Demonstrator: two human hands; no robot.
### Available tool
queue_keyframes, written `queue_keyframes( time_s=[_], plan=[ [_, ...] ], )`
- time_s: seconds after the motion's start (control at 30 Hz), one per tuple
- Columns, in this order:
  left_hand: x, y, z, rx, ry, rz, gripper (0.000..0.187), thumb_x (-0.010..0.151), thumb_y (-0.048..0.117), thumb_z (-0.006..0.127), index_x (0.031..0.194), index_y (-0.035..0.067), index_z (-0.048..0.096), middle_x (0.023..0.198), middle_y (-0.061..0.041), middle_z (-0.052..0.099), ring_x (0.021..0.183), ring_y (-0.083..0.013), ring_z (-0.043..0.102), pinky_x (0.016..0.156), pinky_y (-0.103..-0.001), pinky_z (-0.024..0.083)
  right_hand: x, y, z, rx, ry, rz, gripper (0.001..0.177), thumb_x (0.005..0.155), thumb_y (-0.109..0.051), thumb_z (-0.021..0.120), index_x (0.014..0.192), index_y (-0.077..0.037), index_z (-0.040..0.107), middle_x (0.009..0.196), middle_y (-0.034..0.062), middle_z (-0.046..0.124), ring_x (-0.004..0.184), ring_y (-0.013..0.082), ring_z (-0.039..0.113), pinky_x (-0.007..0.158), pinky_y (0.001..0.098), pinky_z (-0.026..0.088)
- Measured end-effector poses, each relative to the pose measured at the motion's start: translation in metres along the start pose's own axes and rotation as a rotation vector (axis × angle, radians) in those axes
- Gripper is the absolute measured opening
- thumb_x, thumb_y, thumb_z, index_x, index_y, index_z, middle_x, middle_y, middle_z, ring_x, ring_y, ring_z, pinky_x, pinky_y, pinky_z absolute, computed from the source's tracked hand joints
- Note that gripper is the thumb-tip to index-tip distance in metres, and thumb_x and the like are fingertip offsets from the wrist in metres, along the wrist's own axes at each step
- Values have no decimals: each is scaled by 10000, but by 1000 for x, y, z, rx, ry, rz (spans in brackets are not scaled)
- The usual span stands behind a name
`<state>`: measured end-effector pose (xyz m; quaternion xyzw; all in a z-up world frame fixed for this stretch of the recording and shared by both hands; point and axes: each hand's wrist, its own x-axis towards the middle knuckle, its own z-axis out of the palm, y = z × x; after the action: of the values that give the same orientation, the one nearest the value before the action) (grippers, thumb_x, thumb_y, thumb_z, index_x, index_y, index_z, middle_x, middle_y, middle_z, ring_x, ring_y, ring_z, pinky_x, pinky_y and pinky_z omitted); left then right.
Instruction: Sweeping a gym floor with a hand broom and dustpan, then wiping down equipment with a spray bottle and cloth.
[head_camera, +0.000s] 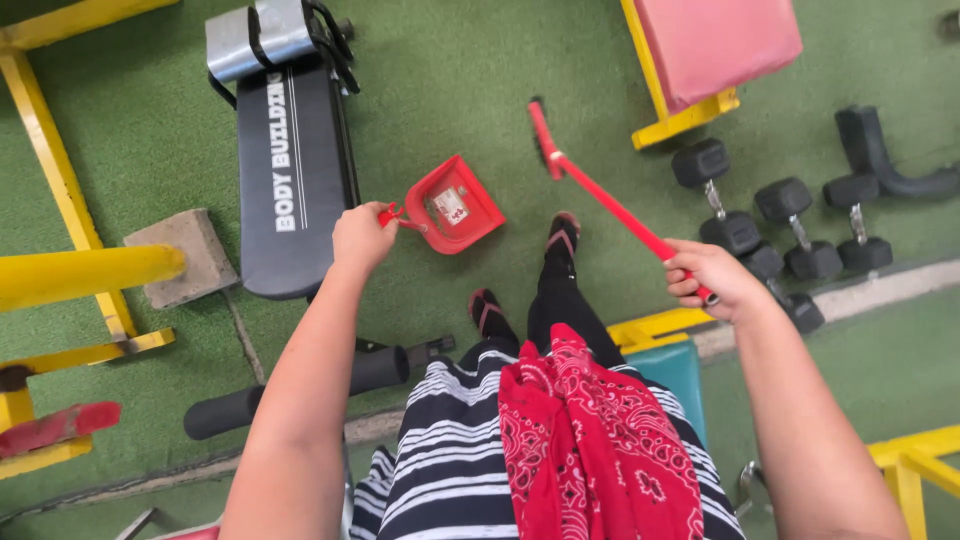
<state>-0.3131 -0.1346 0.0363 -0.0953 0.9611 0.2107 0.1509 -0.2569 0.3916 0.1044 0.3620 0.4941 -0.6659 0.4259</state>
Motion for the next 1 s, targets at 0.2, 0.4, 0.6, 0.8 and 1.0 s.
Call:
queue_keyframes(
  time_s=[0.2, 0.4, 0.6, 0.8, 1.0],
  plan=[
    [31, 41, 4, 12, 101, -15, 337, 854, 313, 743, 1143, 142, 776, 982, -174, 757, 924, -382, 722, 831, -488, 582, 93, -92, -86, -106, 142, -86, 107, 954, -51, 507, 969, -154, 485, 662, -66, 417, 490, 31, 381, 416, 226, 249],
    [88, 92, 46, 147, 28, -95, 307, 868, 293, 705, 1141, 163, 759, 993, -156, 757, 898, -367, 735, 796, -498, 590, 260, -85, -56, -315, 276, -193, 107, 832, -1, 621, 818, -21, 517, 606, 67, 480, 433, 205, 475, 366, 422, 329],
    [130, 138, 71, 201, -21, -177, 253, 909, 306, 687, 1075, 125, 749, 995, -154, 762, 931, -362, 734, 815, -494, 590, 199, -31, 106, -426, -73, -144, 632, 845, -6, 500, 1382, -338, 490, 651, 67, 543, 472, 202, 511, 368, 355, 419],
    [150, 150, 50, 173, -41, -249, 299, 877, 352, 711, 1101, 160, 749, 992, -153, 759, 930, -359, 731, 821, -488, 585, 209, -70, 41, -113, -293, 186, 505, 941, -56, 547, 1431, -156, 481, 671, -46, 426, 496, 79, 427, 406, 254, 353],
    [143, 130, 54, 183, -45, -259, 298, 900, 340, 704, 1137, 164, 747, 1004, -147, 759, 930, -358, 729, 810, -490, 584, 118, -192, -66, -141, -167, 159, 604, 919, -54, 520, 1511, -169, 478, 618, -93, 359, 427, 16, 300, 357, 205, 207]
  ],
)
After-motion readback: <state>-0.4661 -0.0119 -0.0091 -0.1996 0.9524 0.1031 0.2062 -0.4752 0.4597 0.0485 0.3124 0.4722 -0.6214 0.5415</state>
